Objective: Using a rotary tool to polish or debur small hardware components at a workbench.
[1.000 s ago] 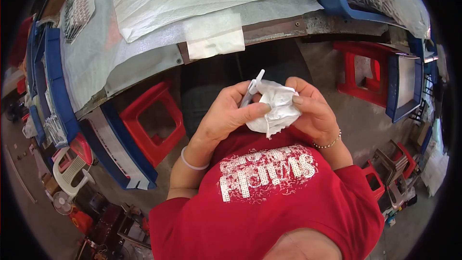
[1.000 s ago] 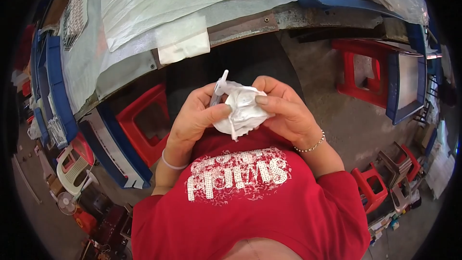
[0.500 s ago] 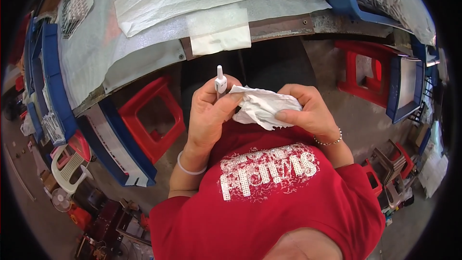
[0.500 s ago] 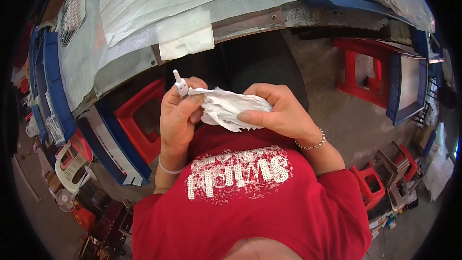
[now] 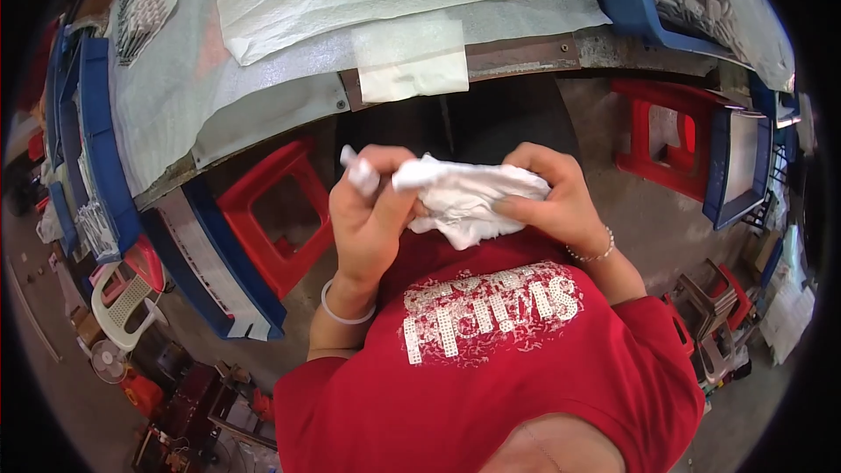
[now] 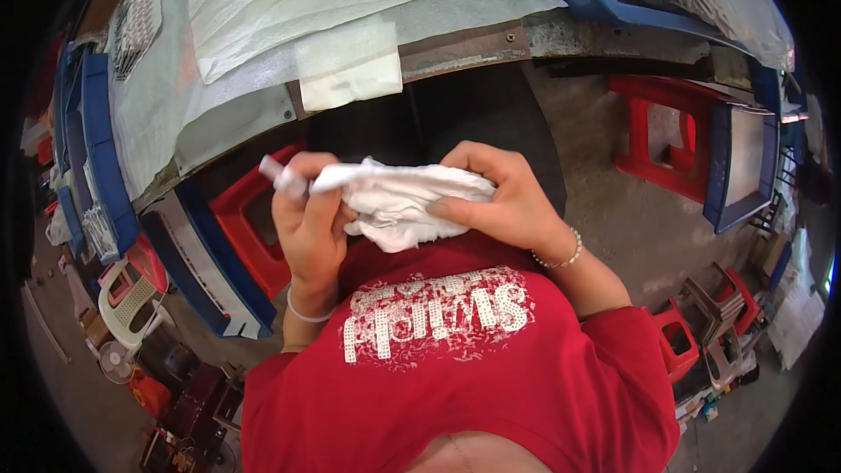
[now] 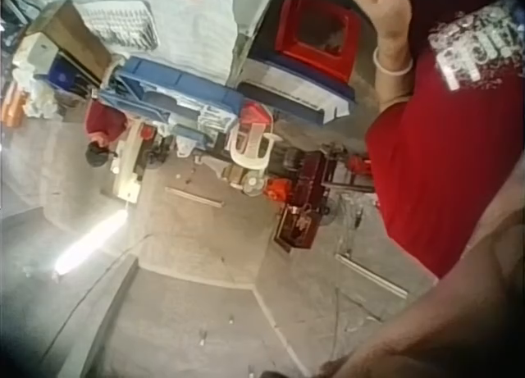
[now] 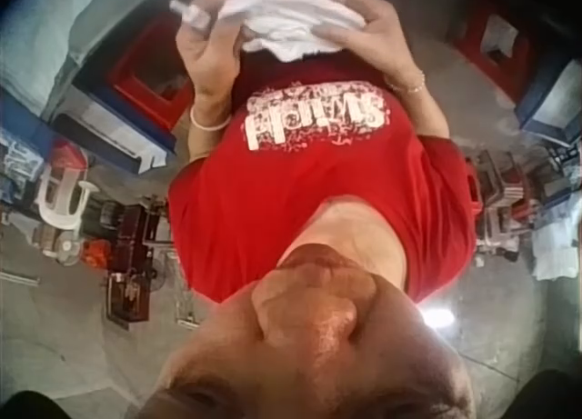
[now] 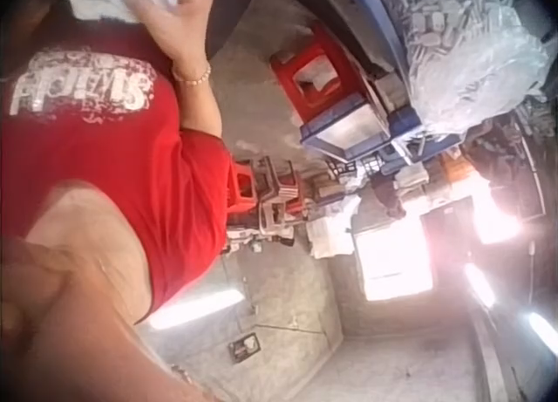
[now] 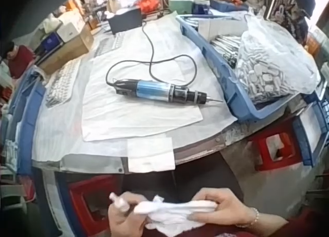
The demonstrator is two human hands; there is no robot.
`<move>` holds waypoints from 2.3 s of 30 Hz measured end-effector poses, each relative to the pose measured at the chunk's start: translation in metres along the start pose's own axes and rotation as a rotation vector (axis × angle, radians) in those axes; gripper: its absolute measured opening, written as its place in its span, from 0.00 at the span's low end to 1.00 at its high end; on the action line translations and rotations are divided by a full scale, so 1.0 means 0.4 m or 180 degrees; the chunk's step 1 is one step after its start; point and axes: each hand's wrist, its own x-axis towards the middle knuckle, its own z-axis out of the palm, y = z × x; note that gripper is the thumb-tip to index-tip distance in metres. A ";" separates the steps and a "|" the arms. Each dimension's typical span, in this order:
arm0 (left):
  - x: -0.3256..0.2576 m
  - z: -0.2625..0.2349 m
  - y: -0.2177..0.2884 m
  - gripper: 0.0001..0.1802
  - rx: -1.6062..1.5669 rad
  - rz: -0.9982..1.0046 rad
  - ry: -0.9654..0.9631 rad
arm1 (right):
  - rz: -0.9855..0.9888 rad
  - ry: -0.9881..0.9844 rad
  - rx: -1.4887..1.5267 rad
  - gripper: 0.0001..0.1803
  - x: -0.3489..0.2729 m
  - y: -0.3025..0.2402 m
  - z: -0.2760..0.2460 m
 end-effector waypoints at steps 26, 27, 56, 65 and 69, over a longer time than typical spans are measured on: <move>0.025 0.017 -0.018 0.25 0.0666 -0.1289 -0.0497 | -0.0580 0.0408 0.2412 0.07 0.049 0.026 0.059; 0.023 0.033 -0.020 0.15 0.0300 -0.1377 -0.0473 | -0.0429 0.0324 0.2754 0.08 0.053 0.030 0.064; 0.006 -0.076 -0.010 0.05 -0.0660 -0.1097 0.0462 | 0.0966 0.0064 0.2613 0.24 0.057 0.019 0.050; 0.003 -0.069 -0.008 0.05 -0.0837 -0.1076 0.0465 | 0.0453 0.0130 0.2372 0.41 0.064 -0.002 0.064; -0.001 -0.067 -0.011 0.05 -0.0715 -0.1108 0.0405 | -0.0754 0.0475 0.0296 0.47 0.047 0.008 0.067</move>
